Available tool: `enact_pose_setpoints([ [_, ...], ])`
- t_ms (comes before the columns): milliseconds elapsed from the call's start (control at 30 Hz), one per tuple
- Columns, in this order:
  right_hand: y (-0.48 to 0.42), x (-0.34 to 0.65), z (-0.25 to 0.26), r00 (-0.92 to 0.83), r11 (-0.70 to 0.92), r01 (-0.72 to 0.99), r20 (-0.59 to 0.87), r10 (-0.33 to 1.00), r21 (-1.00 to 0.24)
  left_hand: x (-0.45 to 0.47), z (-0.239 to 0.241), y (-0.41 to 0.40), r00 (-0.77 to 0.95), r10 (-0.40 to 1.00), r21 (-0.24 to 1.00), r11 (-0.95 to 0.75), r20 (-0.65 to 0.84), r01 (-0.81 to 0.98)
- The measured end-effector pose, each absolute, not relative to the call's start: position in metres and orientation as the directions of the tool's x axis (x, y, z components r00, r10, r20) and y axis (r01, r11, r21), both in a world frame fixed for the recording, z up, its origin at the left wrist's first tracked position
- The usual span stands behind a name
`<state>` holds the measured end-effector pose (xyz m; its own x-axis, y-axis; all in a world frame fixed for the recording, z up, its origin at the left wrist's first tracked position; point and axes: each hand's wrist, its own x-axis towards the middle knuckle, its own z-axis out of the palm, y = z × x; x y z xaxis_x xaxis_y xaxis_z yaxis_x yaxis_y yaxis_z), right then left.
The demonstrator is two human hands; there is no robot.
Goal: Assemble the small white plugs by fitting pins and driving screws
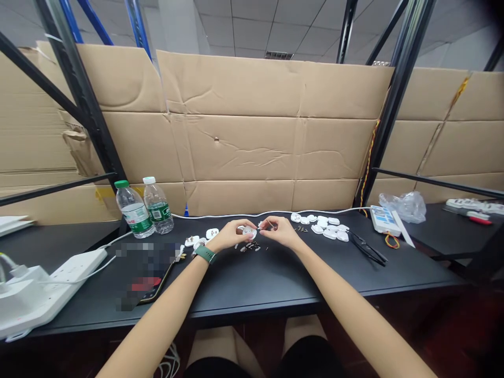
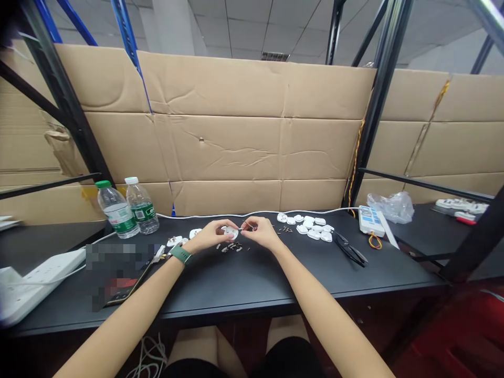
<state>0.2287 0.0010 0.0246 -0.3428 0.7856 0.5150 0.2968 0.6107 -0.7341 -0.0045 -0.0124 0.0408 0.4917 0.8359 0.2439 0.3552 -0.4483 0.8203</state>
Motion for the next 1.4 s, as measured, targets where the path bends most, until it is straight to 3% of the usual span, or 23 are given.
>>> enact_pose_setpoints([
  [600, -0.003, 0.222, 0.020, -0.387, 0.633, 0.321, 0.512, 0.767, -0.705, 0.013, 0.042, -0.023, 0.437, 0.813, 0.679, -0.571, 0.385, 0.462],
  [967, -0.006, 0.221, 0.026, -0.377, 0.624, 0.298, 0.511, 0.772, -0.723, 0.013, 0.037, -0.020, 0.424, 0.854, 0.764, -0.482, 0.301, 0.429],
  [1233, -0.004, 0.221, 0.025, -0.364, 0.412, 0.115, 0.348, 0.864, -0.904, 0.015, 0.040, -0.022, 0.405, 0.837, 0.738, -0.529, 0.369, 0.419],
  [1400, -0.003, 0.220, 0.026, -0.342, 0.516, 0.119, 0.453, 0.823, -0.848, 0.015, 0.040, -0.022, 0.402, 0.834, 0.726, -0.537, 0.378, 0.430],
])
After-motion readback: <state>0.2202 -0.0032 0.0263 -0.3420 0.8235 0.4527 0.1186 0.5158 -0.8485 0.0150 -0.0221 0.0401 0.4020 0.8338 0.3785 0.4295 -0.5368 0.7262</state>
